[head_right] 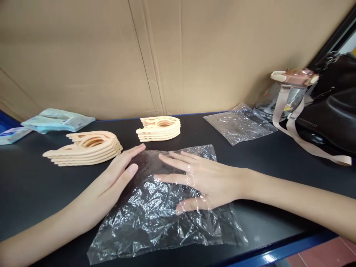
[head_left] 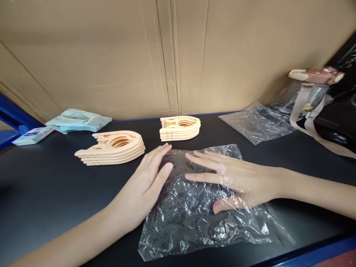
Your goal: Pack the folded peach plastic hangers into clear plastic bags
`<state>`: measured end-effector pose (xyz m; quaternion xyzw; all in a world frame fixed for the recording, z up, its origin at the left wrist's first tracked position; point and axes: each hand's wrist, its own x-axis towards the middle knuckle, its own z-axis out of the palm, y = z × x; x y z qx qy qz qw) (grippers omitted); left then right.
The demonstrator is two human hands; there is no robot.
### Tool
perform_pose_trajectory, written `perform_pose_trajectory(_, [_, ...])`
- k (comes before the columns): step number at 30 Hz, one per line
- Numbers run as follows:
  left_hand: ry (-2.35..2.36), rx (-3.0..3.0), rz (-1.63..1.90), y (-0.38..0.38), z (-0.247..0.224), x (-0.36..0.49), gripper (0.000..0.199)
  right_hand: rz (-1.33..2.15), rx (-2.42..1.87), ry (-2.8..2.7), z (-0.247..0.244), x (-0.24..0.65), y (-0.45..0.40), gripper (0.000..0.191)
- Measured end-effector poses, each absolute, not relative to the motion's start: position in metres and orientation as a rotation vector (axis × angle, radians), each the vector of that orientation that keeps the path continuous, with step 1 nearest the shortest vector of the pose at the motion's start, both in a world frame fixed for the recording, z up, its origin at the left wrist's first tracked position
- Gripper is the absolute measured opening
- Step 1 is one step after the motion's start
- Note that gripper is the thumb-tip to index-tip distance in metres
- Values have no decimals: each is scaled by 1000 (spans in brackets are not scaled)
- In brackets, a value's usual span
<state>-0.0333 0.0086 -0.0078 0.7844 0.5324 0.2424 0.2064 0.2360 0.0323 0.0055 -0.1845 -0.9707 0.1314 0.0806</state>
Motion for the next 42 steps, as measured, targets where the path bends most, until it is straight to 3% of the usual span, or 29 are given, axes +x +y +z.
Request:
perform_pose_trajectory(21, [1461, 2223, 582, 15, -7, -36, 52, 376, -678, -2940, 4, 244, 29, 79])
perform_pose_trajectory(27, [1445, 2412, 445, 15, -3, -41, 60, 354, -706, -2954, 5, 247, 29, 73])
perform_pose_trajectory(34, [1260, 2509, 149, 14, 12, -61, 82, 259, -714, -2930, 2, 253, 33, 67])
perform_pose_trajectory(38, [1194, 2389, -163, 24, 18, -76, 117, 241, -724, -2909, 1, 257, 35, 70])
perform_pose_trajectory(42, [1160, 2314, -220, 33, 22, -85, 141, 270, -728, -2891, -2, 258, 37, 74])
